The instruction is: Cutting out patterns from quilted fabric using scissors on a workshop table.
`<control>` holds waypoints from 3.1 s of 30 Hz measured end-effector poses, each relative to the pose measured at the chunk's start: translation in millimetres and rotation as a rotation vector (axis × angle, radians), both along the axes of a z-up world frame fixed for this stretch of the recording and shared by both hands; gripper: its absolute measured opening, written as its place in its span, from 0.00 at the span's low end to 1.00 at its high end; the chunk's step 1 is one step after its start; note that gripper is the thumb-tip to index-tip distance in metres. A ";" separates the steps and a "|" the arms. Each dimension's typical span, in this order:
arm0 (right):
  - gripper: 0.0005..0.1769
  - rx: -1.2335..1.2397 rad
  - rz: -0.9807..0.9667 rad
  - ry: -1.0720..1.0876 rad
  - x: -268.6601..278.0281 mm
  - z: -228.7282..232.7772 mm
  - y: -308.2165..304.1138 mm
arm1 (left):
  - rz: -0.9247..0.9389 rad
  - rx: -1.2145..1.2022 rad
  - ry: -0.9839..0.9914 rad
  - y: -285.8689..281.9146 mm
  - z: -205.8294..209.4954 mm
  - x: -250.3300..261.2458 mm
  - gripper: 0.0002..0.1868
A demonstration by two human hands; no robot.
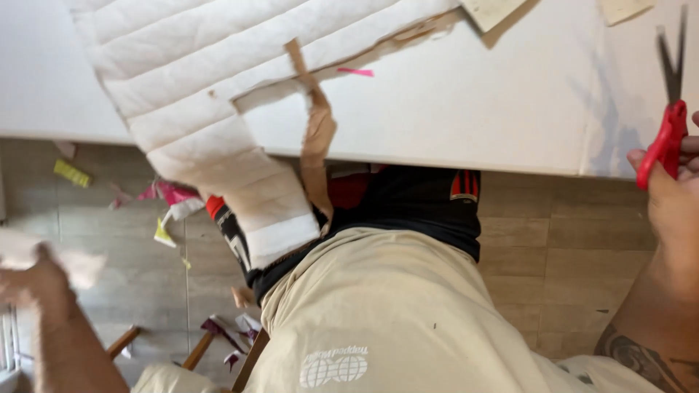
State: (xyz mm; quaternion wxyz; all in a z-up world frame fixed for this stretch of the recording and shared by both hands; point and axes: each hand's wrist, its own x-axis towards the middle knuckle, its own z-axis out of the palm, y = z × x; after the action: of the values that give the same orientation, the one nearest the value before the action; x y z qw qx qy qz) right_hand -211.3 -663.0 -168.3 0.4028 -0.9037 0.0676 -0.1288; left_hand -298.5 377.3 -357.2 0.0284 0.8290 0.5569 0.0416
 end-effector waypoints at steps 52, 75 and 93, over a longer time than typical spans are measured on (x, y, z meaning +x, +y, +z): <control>0.13 0.771 0.687 0.233 18.3 4.5 350.5 | -1.343 -0.907 -0.587 -416.3 287.6 123.8 0.11; 0.25 0.853 0.658 0.163 41.8 20.5 356.9 | -0.958 -1.286 -0.827 -399.6 255.8 115.1 0.07; 0.28 -0.114 1.027 0.267 62.8 102.3 297.7 | -1.019 -1.143 -0.699 -395.0 278.5 111.8 0.16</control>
State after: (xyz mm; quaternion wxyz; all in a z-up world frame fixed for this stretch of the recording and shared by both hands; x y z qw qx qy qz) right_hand -148.5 -365.2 -66.0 0.3521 -0.8494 -0.3400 0.1974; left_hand -186.6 -17.7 -78.6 0.6299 0.7766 0.0089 -0.0104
